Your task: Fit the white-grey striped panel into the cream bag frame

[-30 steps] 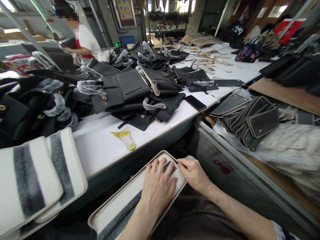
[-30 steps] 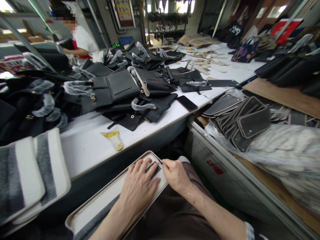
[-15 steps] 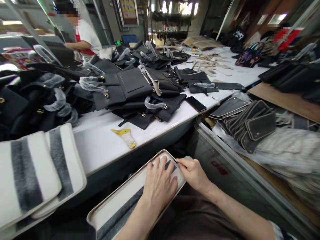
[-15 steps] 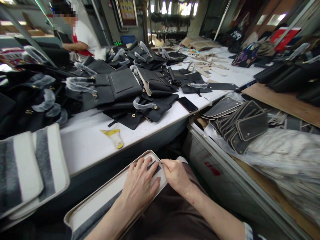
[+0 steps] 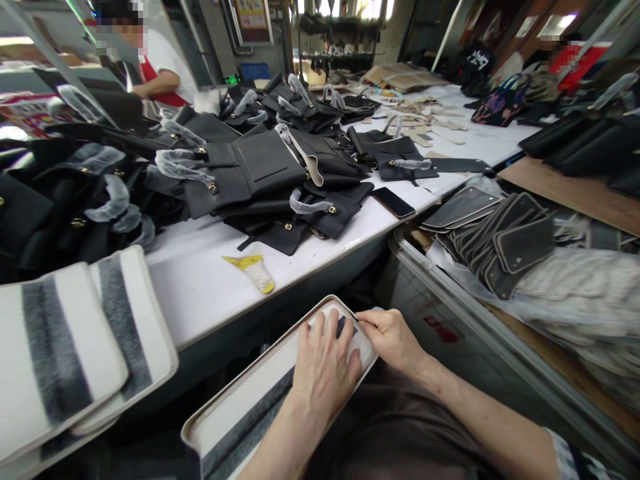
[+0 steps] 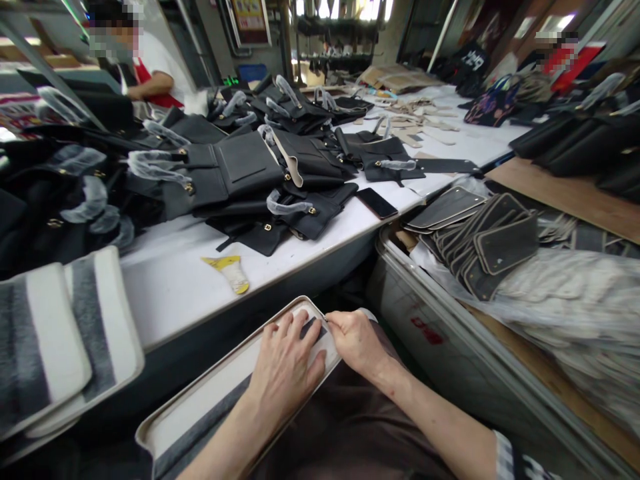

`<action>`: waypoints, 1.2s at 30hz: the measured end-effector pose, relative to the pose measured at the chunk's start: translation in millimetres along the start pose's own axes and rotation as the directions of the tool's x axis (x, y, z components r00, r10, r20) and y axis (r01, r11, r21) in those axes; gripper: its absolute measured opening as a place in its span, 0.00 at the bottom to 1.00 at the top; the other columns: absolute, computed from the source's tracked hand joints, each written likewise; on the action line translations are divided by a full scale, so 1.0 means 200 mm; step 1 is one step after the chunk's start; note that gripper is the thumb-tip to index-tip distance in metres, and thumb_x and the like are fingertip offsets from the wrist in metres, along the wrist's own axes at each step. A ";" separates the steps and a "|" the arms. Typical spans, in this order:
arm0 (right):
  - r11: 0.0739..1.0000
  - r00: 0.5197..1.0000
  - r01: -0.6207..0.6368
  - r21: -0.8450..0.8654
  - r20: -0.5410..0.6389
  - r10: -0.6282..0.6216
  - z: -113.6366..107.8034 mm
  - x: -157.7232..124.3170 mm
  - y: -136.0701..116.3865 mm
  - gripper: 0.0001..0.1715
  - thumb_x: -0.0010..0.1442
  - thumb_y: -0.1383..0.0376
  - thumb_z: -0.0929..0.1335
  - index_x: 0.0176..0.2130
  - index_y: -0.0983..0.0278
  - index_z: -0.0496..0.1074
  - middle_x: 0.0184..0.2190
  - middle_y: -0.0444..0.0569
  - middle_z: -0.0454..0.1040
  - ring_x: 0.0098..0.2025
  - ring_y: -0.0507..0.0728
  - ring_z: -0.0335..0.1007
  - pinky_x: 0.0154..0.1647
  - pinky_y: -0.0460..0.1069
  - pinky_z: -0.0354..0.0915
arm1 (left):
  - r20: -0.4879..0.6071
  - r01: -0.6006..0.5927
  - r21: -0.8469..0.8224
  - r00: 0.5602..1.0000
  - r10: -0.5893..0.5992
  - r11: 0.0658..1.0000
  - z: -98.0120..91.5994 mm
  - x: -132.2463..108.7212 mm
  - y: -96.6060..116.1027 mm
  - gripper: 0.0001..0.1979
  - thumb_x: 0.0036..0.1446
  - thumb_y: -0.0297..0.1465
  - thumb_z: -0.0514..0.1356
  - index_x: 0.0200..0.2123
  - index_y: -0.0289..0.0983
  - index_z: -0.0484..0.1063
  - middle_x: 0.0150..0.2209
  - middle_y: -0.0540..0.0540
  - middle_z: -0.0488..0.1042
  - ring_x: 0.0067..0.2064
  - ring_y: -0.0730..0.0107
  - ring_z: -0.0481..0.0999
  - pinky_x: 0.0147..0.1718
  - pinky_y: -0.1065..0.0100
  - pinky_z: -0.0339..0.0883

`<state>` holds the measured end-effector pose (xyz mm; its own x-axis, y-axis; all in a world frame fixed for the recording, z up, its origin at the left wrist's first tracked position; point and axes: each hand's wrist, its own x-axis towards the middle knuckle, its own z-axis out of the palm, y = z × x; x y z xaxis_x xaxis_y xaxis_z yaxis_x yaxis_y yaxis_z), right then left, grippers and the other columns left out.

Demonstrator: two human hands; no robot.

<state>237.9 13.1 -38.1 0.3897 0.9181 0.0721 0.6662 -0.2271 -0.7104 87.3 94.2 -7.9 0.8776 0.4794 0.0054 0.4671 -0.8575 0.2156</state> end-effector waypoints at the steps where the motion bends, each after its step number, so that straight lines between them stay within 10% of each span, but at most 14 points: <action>1: 1.000 1.000 0.016 -0.025 0.007 -0.016 0.00 0.00 0.00 0.15 0.64 0.69 0.63 0.34 0.61 0.80 0.27 0.47 0.80 0.28 0.54 0.75 0.31 0.45 0.66 | 0.003 0.000 0.000 1.000 0.000 1.000 0.00 0.00 0.00 0.20 0.61 0.38 0.53 0.56 0.42 0.65 0.56 0.39 0.65 0.55 0.49 0.63 0.50 0.47 0.58; 36: 0.837 0.954 0.300 -0.458 0.169 -0.249 0.05 -0.12 -0.03 0.20 0.67 0.70 0.58 0.53 0.75 0.69 0.45 0.64 0.73 0.46 0.64 0.71 0.48 0.58 0.71 | -0.023 -0.062 -0.009 0.998 0.062 0.998 0.02 -0.01 -0.04 0.23 0.61 0.38 0.54 0.60 0.44 0.64 0.57 0.42 0.66 0.55 0.52 0.64 0.50 0.50 0.59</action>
<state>219.1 -3.7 -42.5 0.0982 0.9869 0.1277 0.9657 -0.0635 -0.2516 83.0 99.8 -12.8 0.9023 0.4292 0.0413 0.4104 -0.8841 0.2234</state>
